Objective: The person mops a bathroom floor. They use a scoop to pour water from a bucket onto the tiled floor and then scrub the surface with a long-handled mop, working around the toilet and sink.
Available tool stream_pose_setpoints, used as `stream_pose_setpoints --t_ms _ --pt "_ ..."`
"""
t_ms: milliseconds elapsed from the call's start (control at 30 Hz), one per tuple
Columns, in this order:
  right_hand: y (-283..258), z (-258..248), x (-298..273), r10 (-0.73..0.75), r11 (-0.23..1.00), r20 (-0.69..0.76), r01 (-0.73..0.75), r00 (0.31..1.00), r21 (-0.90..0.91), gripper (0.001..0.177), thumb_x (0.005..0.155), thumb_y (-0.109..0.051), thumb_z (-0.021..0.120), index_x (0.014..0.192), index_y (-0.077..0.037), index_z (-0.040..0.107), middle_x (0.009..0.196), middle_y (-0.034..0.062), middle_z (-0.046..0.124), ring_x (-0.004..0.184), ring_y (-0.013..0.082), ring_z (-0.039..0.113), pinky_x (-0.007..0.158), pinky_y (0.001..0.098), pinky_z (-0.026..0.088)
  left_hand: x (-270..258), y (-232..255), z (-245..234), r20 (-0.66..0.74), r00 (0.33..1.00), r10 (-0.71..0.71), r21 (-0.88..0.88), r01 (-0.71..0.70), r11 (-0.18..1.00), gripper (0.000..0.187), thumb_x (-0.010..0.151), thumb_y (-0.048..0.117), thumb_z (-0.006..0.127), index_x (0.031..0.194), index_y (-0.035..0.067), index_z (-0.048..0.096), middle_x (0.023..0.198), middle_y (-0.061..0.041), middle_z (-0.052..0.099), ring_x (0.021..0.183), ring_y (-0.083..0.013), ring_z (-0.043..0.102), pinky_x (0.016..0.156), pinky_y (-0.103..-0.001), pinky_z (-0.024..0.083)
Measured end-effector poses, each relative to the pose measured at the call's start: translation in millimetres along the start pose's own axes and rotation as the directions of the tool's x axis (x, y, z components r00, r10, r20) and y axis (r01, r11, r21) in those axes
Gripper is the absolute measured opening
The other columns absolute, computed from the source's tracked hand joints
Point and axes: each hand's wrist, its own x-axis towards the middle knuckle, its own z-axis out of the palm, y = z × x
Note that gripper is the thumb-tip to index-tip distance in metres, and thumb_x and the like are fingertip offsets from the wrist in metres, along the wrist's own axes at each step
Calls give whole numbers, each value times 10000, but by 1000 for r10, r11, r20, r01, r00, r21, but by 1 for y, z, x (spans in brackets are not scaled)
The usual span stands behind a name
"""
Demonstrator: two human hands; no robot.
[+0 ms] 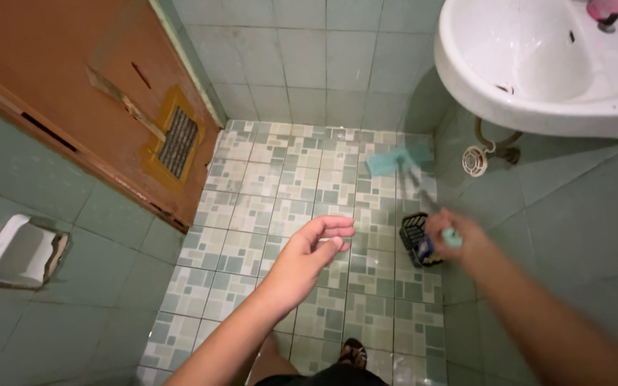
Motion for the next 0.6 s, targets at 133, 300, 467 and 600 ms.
stream_pose_setpoints --t_ms 133,300,467,600 --pt "113 33 -94 -52 971 -5 52 999 232 178 1023 -175 514 908 -46 470 697 26 503 545 124 539 494 250 526 4 4 -5 -16 1000 21 11 -21 1000 368 994 106 521 1352 49 586 1326 -91 668 1133 -166 645 1018 -313 503" --pt "118 80 -122 -102 977 -45 108 994 183 226 1034 -236 489 907 -49 483 700 30 522 549 127 545 492 256 514 10 11 -9 -19 998 68 32 -68 997 377 990 105 522 1356 51 590 1314 -84 674 1143 -162 648 1030 -314 491" --pt "18 60 -13 -120 992 -117 116 986 -44 298 1048 -311 459 906 -52 500 704 35 546 554 132 552 489 263 499 7 5 -10 -35 995 90 35 -89 995 370 987 109 524 1349 58 582 1322 -72 670 1143 -158 650 1023 -313 489" --pt "-55 47 66 -65 953 -189 5 980 -303 361 1058 -372 434 906 -55 513 707 39 565 558 136 558 487 269 487 0 -9 -23 -34 996 87 -5 -87 996 362 985 86 539 1340 39 592 1319 -89 666 1112 -168 644 989 -324 497"
